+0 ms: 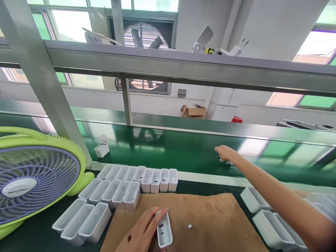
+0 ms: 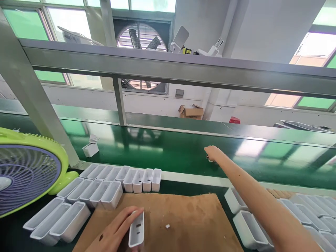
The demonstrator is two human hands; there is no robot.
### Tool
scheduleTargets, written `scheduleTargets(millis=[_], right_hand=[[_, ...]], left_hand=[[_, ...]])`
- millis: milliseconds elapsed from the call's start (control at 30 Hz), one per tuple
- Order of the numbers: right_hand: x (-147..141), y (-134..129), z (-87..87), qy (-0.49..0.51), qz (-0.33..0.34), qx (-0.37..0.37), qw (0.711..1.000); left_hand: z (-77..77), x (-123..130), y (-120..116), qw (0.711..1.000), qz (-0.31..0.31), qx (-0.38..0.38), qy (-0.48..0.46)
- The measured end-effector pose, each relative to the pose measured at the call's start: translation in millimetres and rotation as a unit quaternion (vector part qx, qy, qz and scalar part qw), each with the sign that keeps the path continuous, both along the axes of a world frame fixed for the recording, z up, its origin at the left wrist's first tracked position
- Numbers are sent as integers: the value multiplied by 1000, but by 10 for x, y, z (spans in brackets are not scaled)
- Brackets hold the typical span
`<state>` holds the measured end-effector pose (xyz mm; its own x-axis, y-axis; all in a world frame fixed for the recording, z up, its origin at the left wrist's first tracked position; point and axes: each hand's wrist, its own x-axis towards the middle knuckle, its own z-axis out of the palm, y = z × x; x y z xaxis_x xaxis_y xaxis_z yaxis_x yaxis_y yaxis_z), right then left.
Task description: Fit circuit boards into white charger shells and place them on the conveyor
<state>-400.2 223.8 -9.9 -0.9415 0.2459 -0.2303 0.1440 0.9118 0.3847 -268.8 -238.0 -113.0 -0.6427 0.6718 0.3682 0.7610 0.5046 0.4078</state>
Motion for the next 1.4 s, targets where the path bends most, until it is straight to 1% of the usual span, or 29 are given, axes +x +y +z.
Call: scheduleTargets(millis=[67,100,133,200,233,300,333,367,400,467,533,600,667,733,833,933,1000,1100,1200,1300,1400], right_hand=[[163,-286,174,-2,23,-37,999],[291,-455,256,0,40,-56,998],[457,-643,328,3,61,-76,995],[890,-1067,415,12,107,-106,989],[1140,-1290,423,11,131,-122,984],[1638,-1704,359,3,159,-156,975],[1857,-1871,292,-4,179,-201,963],[2044,-2001,208,-19,211,-265,941],[2194,-2086,113,-19,222,-322,920],[2386,-2129,-85,10,208,-407,889],[2472,-2052,-260,33,168,-455,874],[2507,-1945,-388,28,127,-509,851],[2527,-1880,-474,21,90,-558,825],[2551,-1883,-534,36,70,-579,812],[2601,-1963,-601,72,87,-579,808],[2661,-2029,-636,122,130,-550,816],[2701,-2042,-628,172,170,-523,818],[2762,-2040,-573,268,230,-483,801],[2826,-2063,-513,342,261,-445,786],[2892,-2138,-480,367,262,-459,765],[2962,-2227,-481,347,243,-538,729]], left_hand=[[36,21,-4,1000,-9,-8,-11],[57,28,-6,1000,-15,-7,-14],[78,33,-10,1000,-21,-5,-20],[111,35,-21,999,-33,1,-36],[121,34,-28,998,-37,4,-46],[127,32,-40,997,-41,7,-68],[125,33,-44,996,-40,8,-78],[123,34,-47,995,-39,9,-87],[121,35,-49,995,-39,8,-96],[120,39,-54,993,-40,5,-109],[126,41,-61,992,-45,-2,-116],[133,39,-70,992,-51,-10,-119],[135,37,-77,991,-49,-16,-125],[132,35,-75,990,-43,-20,-135],[126,33,-59,989,-30,-15,-147],[133,32,-36,987,-27,10,-158],[141,38,-26,988,-46,29,-147],[150,62,-26,991,-95,43,-85],[155,100,-31,991,-122,48,-17],[161,137,-21,988,-143,52,39],[150,183,-1,981,-160,92,65]])
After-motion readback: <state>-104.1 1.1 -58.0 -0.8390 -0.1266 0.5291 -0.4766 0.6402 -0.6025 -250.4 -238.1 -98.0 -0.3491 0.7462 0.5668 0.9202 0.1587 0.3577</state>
